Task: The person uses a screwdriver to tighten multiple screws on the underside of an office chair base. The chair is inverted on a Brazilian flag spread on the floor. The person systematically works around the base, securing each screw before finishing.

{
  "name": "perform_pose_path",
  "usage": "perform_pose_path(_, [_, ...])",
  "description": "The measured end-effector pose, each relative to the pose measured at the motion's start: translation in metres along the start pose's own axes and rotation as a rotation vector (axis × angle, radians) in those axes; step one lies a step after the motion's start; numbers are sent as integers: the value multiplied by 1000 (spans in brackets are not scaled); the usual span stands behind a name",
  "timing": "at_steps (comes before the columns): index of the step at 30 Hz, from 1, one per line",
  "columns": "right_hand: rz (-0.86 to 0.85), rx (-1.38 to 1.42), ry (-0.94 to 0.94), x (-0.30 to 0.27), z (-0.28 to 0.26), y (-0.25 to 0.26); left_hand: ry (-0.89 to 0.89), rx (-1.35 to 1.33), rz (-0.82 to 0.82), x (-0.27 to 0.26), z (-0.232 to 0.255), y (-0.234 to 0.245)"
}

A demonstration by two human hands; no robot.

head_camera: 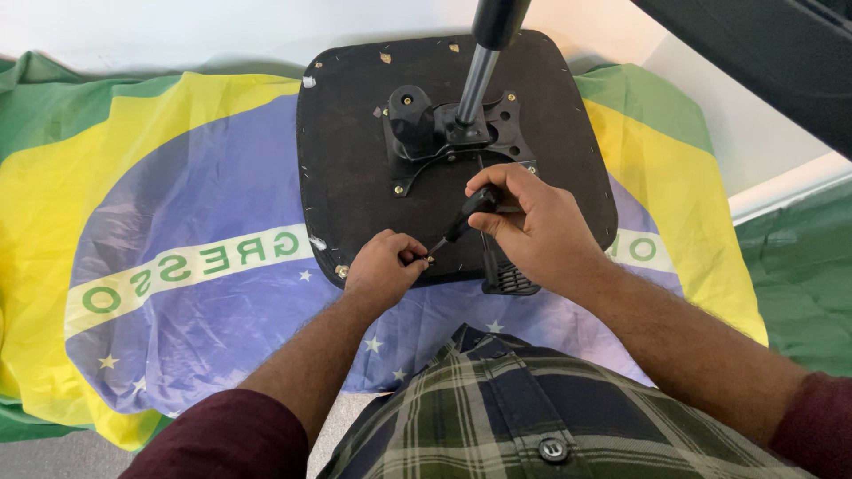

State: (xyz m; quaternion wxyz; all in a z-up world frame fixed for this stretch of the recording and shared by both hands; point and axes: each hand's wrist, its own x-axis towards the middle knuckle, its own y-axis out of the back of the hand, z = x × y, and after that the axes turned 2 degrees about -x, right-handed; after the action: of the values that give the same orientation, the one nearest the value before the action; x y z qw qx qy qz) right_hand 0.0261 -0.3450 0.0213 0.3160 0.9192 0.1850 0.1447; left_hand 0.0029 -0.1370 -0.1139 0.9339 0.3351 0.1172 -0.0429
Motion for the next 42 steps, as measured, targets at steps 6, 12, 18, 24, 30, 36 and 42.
perform_pose_path(6, [-52, -4, 60, 5, -8, 3, 28, 19, -40, 3, 1, 3])
perform_pose_path(12, [-86, -127, 134, 13, -23, 1, -25, -6, -27, 3, -2, 3])
perform_pose_path(18, [-209, -47, 78, 19, -27, 5, -35, -15, -38, 5, -5, 4])
perform_pose_path(24, [-265, -105, -14, 24, -25, 10, -50, -19, -50, 12, -16, -1])
perform_pose_path(30, [-149, -51, -15, 18, -33, -3, -84, -297, -29, 21, -12, 9])
perform_pose_path(36, [-136, -51, 25, 18, -24, -11, -113, -763, -39, 26, 46, 54])
perform_pose_path(42, [-183, 247, -198, 19, -5, -9, -355, -411, -157, 11, 93, 85])
